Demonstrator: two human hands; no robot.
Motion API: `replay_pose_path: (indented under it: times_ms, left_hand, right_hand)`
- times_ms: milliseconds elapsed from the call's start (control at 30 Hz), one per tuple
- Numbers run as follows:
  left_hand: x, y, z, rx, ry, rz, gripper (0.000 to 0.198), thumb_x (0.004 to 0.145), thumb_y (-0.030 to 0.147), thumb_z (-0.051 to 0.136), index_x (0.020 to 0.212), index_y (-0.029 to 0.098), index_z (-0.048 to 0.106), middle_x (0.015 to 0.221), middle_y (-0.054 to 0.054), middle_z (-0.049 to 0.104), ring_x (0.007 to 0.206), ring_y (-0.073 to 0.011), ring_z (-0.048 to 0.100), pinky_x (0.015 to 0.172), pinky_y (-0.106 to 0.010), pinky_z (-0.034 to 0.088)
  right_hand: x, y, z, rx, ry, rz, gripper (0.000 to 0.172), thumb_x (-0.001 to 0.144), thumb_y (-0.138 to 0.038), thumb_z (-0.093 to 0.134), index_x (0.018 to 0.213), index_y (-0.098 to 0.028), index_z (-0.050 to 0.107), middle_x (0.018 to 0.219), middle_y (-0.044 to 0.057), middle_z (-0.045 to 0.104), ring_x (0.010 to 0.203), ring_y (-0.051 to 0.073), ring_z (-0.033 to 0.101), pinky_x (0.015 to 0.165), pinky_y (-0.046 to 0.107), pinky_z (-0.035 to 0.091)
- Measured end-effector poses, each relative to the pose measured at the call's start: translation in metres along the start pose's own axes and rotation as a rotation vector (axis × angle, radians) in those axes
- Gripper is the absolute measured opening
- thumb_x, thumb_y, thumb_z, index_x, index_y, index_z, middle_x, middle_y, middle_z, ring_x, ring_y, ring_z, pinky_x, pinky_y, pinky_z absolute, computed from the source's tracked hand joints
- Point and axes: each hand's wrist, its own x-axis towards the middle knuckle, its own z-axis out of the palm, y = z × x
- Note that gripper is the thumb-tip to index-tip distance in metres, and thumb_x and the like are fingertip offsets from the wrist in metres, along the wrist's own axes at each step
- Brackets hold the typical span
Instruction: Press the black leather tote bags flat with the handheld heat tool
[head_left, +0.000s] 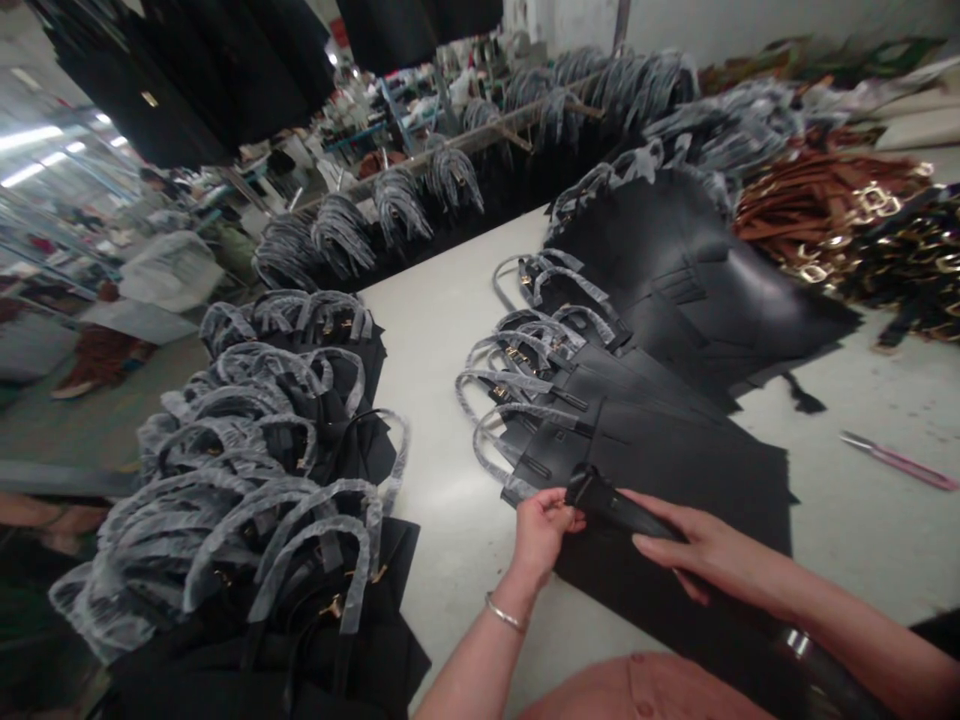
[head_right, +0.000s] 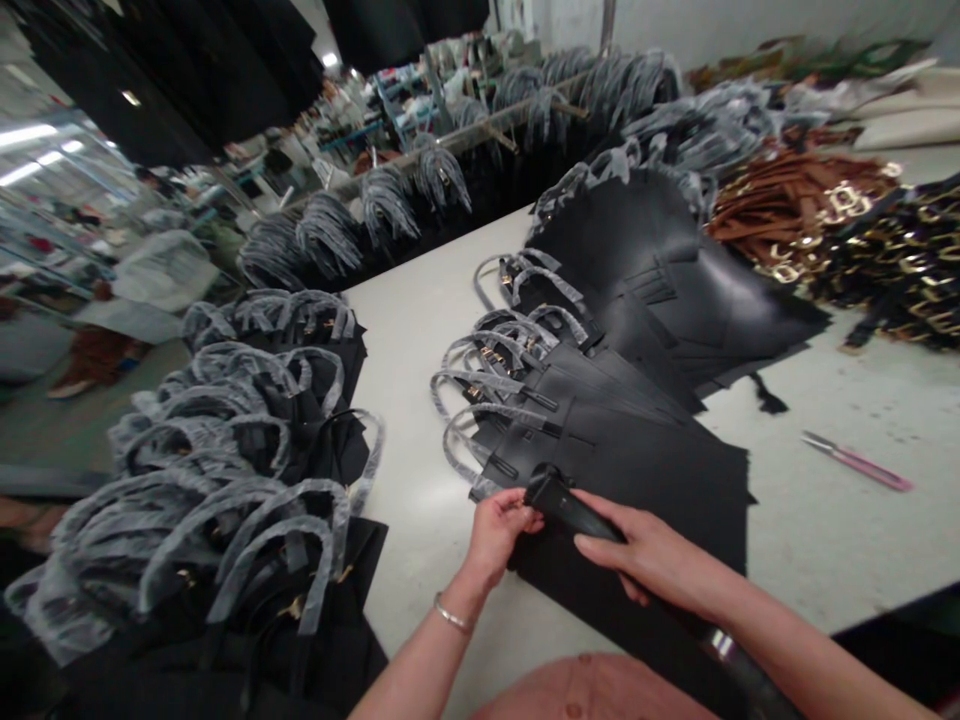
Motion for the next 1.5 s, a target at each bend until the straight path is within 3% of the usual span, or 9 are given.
replay_pose_path:
  times_ms: [233,400,600,767,867,1067,1167,1300,1500]
  left_hand:
    - [0.000,-0.010,0.014,-0.054,0.011,0.031,0.041,0.061,0.038,0.081,0.089,0.010,0.068,0.071,-0.002,0.064,0.063,-0.0132,0.064,0.069,-0.028,0.056]
    - [0.001,-0.011,0.021,-0.159,0.077,-0.008,0.045,0.057,0.034,0.084,0.089,0.010,0.066,0.073,-0.004,0.062,0.076,-0.0202,0.068,0.067,-0.028,0.056]
    - [0.000,-0.017,0.023,-0.017,0.026,0.049,0.038,0.064,0.037,0.079,0.090,0.011,0.068,0.072,-0.002,0.061,0.062,-0.0135,0.064,0.063,-0.026,0.056]
    - [-0.003,-0.026,0.027,0.009,0.025,0.048,0.044,0.061,0.039,0.080,0.090,0.010,0.065,0.076,-0.003,0.057,0.073,-0.0213,0.068,0.059,-0.027,0.056]
    - [-0.004,-0.027,0.028,0.005,0.055,0.074,0.047,0.066,0.041,0.076,0.100,0.011,0.064,0.080,-0.004,0.058,0.070,-0.0186,0.067,0.058,-0.025,0.055]
    - [-0.004,-0.020,0.022,0.297,0.030,0.174,0.027,0.080,0.029,0.060,0.101,0.014,0.067,0.076,-0.003,0.059,0.054,-0.0106,0.057,0.046,-0.020,0.042]
    - [-0.005,-0.011,0.016,0.564,0.080,0.321,0.033,0.075,0.018,0.064,0.108,0.017,0.065,0.090,-0.005,0.059,0.078,-0.0168,0.061,0.068,-0.027,0.051]
    - [-0.003,-0.002,0.001,0.868,0.091,0.567,0.037,0.086,0.014,0.051,0.122,0.017,0.055,0.114,-0.012,0.055,0.108,-0.0228,0.054,0.096,-0.036,0.044]
    - [0.003,-0.003,-0.013,1.072,0.037,0.464,0.027,0.093,0.020,0.044,0.117,0.017,0.055,0.106,-0.012,0.060,0.099,-0.0238,0.058,0.092,-0.040,0.047]
  right_hand:
    - [0.002,0.001,0.000,0.026,0.003,0.015,0.080,0.080,-0.052,0.061,0.149,-0.023,0.032,0.060,-0.003,0.061,0.039,0.011,0.053,0.038,0.019,0.038]
    - [0.002,-0.005,-0.007,0.035,0.145,-0.038,0.082,0.080,-0.053,0.059,0.149,-0.019,0.030,0.054,-0.006,0.055,0.040,0.011,0.052,0.041,0.020,0.041]
    - [-0.004,-0.004,-0.006,-0.008,-0.005,0.041,0.082,0.080,-0.052,0.060,0.149,-0.021,0.031,0.057,-0.004,0.059,0.039,0.011,0.052,0.038,0.019,0.038]
    - [0.003,-0.009,-0.006,-0.011,0.151,-0.037,0.078,0.082,-0.049,0.058,0.149,-0.020,0.032,0.053,-0.006,0.055,0.042,0.012,0.054,0.043,0.020,0.041]
    - [-0.001,-0.007,-0.010,-0.019,0.092,-0.006,0.080,0.081,-0.050,0.060,0.150,-0.021,0.030,0.054,-0.005,0.057,0.042,0.011,0.053,0.041,0.020,0.039]
    - [-0.002,-0.003,-0.005,-0.036,0.105,0.003,0.077,0.081,-0.048,0.060,0.148,-0.020,0.034,0.058,-0.004,0.059,0.042,0.011,0.052,0.042,0.020,0.040]
    - [0.004,-0.006,-0.007,-0.040,0.195,-0.048,0.076,0.081,-0.048,0.059,0.148,-0.022,0.034,0.058,-0.005,0.058,0.045,0.012,0.054,0.046,0.021,0.043]
    - [0.002,0.000,-0.015,-0.081,0.189,-0.027,0.077,0.081,-0.050,0.059,0.148,-0.021,0.034,0.055,-0.005,0.056,0.045,0.013,0.054,0.046,0.022,0.043]
    - [-0.008,0.014,-0.009,-0.119,0.120,0.003,0.076,0.082,-0.049,0.060,0.148,-0.024,0.033,0.064,-0.003,0.060,0.047,0.012,0.054,0.045,0.021,0.042]
